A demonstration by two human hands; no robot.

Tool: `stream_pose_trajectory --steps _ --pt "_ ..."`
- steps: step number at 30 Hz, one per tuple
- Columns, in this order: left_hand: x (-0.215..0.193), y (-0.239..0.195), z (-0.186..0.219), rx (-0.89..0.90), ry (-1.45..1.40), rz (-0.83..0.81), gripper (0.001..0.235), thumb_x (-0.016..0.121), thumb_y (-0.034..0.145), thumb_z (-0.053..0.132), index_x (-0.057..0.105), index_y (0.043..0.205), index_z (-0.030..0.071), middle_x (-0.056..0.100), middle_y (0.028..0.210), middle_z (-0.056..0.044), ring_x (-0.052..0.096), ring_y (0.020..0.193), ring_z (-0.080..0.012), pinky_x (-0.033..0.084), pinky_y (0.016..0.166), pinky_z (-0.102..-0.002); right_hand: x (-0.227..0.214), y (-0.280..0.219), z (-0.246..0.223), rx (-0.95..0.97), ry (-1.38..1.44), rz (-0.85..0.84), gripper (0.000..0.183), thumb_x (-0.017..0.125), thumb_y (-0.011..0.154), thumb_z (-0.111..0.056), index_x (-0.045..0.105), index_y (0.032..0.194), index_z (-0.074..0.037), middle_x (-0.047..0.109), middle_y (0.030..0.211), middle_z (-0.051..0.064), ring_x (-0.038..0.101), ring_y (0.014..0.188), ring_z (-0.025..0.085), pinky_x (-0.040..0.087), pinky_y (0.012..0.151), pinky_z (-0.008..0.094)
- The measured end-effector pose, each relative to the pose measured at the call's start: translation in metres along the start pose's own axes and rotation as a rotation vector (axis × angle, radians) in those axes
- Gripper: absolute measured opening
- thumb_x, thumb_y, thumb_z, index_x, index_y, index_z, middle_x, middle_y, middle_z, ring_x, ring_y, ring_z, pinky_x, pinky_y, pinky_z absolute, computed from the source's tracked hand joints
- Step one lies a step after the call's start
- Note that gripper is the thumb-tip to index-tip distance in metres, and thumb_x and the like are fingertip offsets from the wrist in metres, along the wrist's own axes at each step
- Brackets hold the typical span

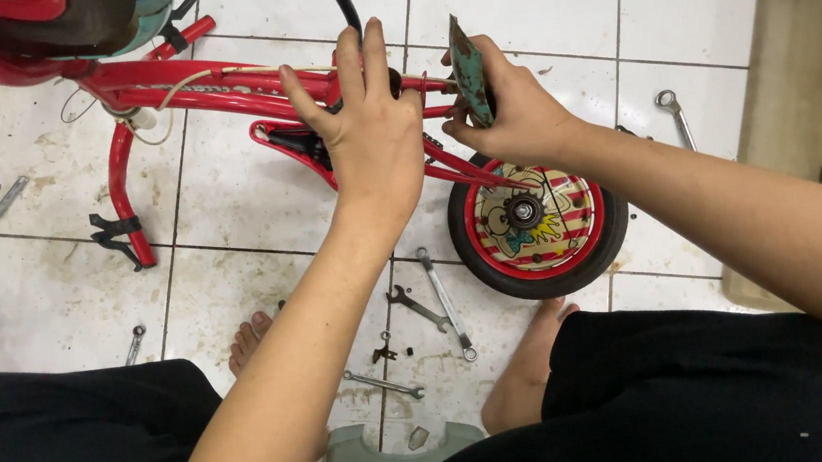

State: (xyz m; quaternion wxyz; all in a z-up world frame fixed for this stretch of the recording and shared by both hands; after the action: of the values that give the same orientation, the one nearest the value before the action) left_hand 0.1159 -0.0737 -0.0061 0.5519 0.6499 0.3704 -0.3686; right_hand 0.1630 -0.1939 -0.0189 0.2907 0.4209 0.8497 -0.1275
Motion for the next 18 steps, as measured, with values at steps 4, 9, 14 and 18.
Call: stream_pose_trajectory --steps 4,9,14,18 --pt "0.004 0.001 0.007 0.025 0.082 -0.022 0.006 0.078 0.079 0.019 0.077 0.083 0.015 0.043 0.162 -0.021 0.031 0.153 -0.0373 -0.007 0.108 -0.081 0.002 0.002 0.003 -0.013 -0.1 -0.012 0.064 0.071 0.084 -0.001 0.035 0.137 -0.004 0.072 0.087 0.013 0.072 0.072 0.024 0.055 0.059 0.038" --pt "0.004 0.01 0.018 0.133 0.276 -0.015 0.01 0.072 0.084 0.025 0.076 0.086 0.015 0.059 0.122 -0.014 0.045 0.133 -0.0329 -0.016 0.111 -0.081 -0.001 0.0 0.007 0.013 -0.146 -0.01 0.07 0.068 0.079 0.002 0.032 0.139 -0.005 0.075 0.087 0.016 0.071 0.07 0.028 0.052 0.058 0.042" --pt "0.024 0.023 0.023 0.246 0.292 -0.079 0.013 0.073 0.088 0.02 0.08 0.096 0.013 0.068 0.1 -0.011 0.054 0.114 -0.0343 -0.019 0.112 -0.081 0.003 -0.005 0.019 0.04 -0.095 0.006 0.068 0.066 0.081 0.001 0.031 0.139 -0.007 0.071 0.077 0.013 0.066 0.062 0.026 0.048 0.055 0.039" --pt "0.035 0.028 0.025 0.337 0.24 -0.143 0.018 0.074 0.086 0.02 0.081 0.098 0.01 0.071 0.103 -0.015 0.055 0.114 -0.0366 -0.01 0.114 -0.079 0.004 -0.009 0.018 0.012 -0.048 0.061 0.067 0.063 0.081 0.005 0.028 0.138 -0.007 0.071 0.074 0.011 0.063 0.057 0.024 0.043 0.052 0.038"
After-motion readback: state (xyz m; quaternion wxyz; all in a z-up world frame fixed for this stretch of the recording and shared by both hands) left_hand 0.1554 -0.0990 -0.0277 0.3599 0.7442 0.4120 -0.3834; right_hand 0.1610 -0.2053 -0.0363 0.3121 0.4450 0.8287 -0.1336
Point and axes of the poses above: each hand's wrist, its own y-axis towards the middle knuckle, its own x-axis out of the palm, z = x × y, the point moved 8 cm from there along y, towards the middle knuckle
